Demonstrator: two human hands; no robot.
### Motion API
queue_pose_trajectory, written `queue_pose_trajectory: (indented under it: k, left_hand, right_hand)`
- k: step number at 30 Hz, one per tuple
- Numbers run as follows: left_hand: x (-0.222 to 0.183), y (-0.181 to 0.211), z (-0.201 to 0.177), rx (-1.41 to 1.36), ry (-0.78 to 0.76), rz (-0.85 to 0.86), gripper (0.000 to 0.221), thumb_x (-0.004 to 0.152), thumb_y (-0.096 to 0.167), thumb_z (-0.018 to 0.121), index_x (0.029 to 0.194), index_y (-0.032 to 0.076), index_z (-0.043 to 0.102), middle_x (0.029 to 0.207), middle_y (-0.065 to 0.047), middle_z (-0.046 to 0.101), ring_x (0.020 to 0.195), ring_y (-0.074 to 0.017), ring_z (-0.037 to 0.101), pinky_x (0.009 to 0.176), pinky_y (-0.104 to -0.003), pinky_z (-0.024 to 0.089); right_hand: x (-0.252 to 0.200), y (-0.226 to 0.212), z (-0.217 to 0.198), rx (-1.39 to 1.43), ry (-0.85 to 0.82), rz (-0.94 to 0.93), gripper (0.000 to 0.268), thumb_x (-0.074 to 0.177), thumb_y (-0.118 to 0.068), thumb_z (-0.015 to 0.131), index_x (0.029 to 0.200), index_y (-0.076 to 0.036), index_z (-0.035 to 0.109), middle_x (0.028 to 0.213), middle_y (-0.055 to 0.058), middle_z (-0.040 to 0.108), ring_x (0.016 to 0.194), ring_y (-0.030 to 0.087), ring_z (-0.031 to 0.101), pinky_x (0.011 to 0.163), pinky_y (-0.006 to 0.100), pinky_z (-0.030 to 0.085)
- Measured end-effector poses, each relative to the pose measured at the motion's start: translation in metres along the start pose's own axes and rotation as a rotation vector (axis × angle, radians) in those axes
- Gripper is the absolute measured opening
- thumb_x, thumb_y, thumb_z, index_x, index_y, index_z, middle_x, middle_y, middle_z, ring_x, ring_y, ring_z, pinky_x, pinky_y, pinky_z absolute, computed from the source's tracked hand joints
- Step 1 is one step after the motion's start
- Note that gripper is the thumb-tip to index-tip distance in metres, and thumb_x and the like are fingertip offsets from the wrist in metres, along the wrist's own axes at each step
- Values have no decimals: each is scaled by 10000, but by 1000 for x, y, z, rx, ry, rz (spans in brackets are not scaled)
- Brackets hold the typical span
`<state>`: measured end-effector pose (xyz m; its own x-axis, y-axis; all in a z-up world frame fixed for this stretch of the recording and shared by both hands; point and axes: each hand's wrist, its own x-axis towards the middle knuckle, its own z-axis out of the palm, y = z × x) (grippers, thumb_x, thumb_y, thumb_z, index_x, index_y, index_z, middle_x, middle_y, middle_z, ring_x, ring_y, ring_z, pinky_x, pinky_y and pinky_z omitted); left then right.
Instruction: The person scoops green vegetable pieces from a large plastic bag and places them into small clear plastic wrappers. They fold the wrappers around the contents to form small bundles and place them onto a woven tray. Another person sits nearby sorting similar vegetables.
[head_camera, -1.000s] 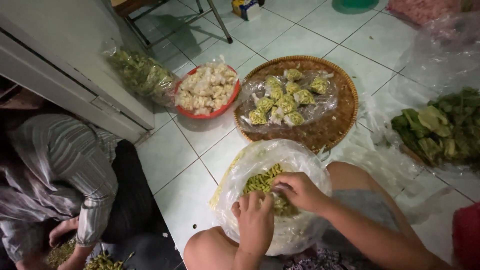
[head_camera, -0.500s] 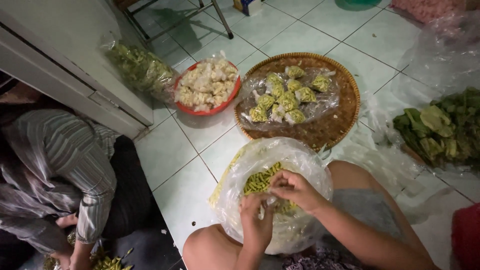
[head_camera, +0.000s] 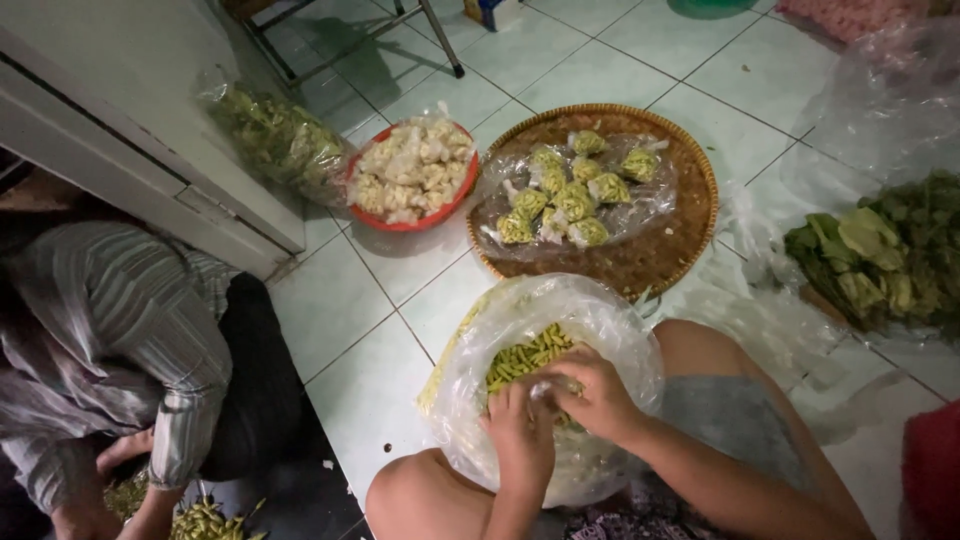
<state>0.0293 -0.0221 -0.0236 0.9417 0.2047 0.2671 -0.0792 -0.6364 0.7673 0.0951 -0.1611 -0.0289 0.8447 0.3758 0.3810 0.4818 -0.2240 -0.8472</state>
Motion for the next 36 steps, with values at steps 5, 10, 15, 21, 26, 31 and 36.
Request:
queue_pose_trajectory:
  k: [5,10,15,21,26,31,36]
  left_hand:
    - [17,5,-4,164,-115,-408,233,885,54,662,1091,160,639,1054,53,659,1021,-142,548,937,-306,379]
    - [12,-13,0,-60,186,223,246,808,-137,697,829,98,627,797,-23,655,722,-137,575,645,-229,486]
    - [-7,3,-5,-18,199,238,157,844,52,781,963,91,686,818,-22,658,718,-156,556,630,-279,457]
    - [-7,17,-9,19,331,366,109,882,10,737,866,101,679,830,-18,684,734,-179,590,684,-295,451]
    - [1,19,-23,-34,265,328,184,804,-9,815,916,102,721,875,-28,722,805,-188,649,747,-303,468]
    - [2,34,-38,-170,92,223,242,749,-55,701,854,155,757,869,-8,745,880,-219,642,818,-333,480]
    - [-2,23,-26,-269,89,-9,137,923,255,711,842,145,724,812,-13,708,799,-176,636,740,-322,485]
  right_hand:
    - [0,-9,-4,343,-31,331,243,893,-90,680,1097,-84,549,1029,99,688,1004,210,713,832,310,599]
    - [-6,14,0,850,-59,676,295,882,68,666,1053,-127,527,956,97,611,815,197,598,715,305,510]
    - [-5,-6,-1,740,10,642,151,904,-39,697,959,-96,568,806,74,602,679,175,581,624,304,491]
    - [4,-17,-6,424,-51,445,138,935,-135,642,1036,-74,714,873,53,704,702,138,634,638,273,532]
    - [-1,-15,-10,335,-242,157,332,1038,-181,476,1258,-89,706,969,35,524,915,164,540,831,293,515]
    - [-3,-35,-23,116,-352,14,390,1047,-445,468,843,-131,577,929,26,494,894,193,484,805,351,398]
    - [-4,-27,-37,52,-528,164,247,1083,-281,485,885,-159,570,778,-32,524,662,134,451,637,278,393]
